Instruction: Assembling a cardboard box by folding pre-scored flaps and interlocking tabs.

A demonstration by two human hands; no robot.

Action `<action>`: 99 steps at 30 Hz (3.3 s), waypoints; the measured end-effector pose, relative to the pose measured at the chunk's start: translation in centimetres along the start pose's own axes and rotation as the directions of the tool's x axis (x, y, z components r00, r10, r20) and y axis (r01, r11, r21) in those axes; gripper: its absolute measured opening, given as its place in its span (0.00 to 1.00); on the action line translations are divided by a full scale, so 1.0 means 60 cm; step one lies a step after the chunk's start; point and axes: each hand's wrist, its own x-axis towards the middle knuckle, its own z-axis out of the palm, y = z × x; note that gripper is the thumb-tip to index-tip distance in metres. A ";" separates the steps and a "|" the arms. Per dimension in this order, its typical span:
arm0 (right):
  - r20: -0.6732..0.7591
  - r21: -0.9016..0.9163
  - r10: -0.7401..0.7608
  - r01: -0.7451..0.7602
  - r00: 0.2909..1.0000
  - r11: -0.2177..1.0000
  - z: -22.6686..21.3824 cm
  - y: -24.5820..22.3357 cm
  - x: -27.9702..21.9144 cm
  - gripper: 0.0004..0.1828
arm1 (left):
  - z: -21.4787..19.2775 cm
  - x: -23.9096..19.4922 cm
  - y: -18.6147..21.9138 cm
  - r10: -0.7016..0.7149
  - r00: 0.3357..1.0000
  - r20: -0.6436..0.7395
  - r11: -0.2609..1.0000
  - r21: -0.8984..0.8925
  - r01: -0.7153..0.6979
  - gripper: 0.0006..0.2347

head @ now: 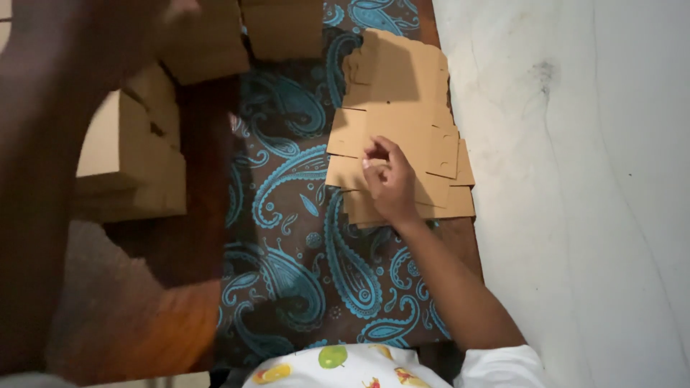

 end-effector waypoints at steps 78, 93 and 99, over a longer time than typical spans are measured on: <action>0.239 -0.589 0.206 -0.027 0.949 0.807 -0.054 -0.123 -0.191 0.22 | 0.470 -0.164 0.028 -0.340 0.905 -0.257 0.719 -0.692 0.074 0.03; 0.756 -0.562 0.513 0.001 0.406 0.827 -0.086 -0.257 -0.109 0.23 | 0.510 -0.172 0.018 -0.203 0.943 -0.265 0.821 -0.571 0.016 0.06; 0.660 -0.522 0.345 0.077 0.667 0.849 -0.109 -0.234 0.004 0.16 | 0.528 -0.178 0.026 -0.087 0.977 -0.195 0.965 -0.259 0.035 0.11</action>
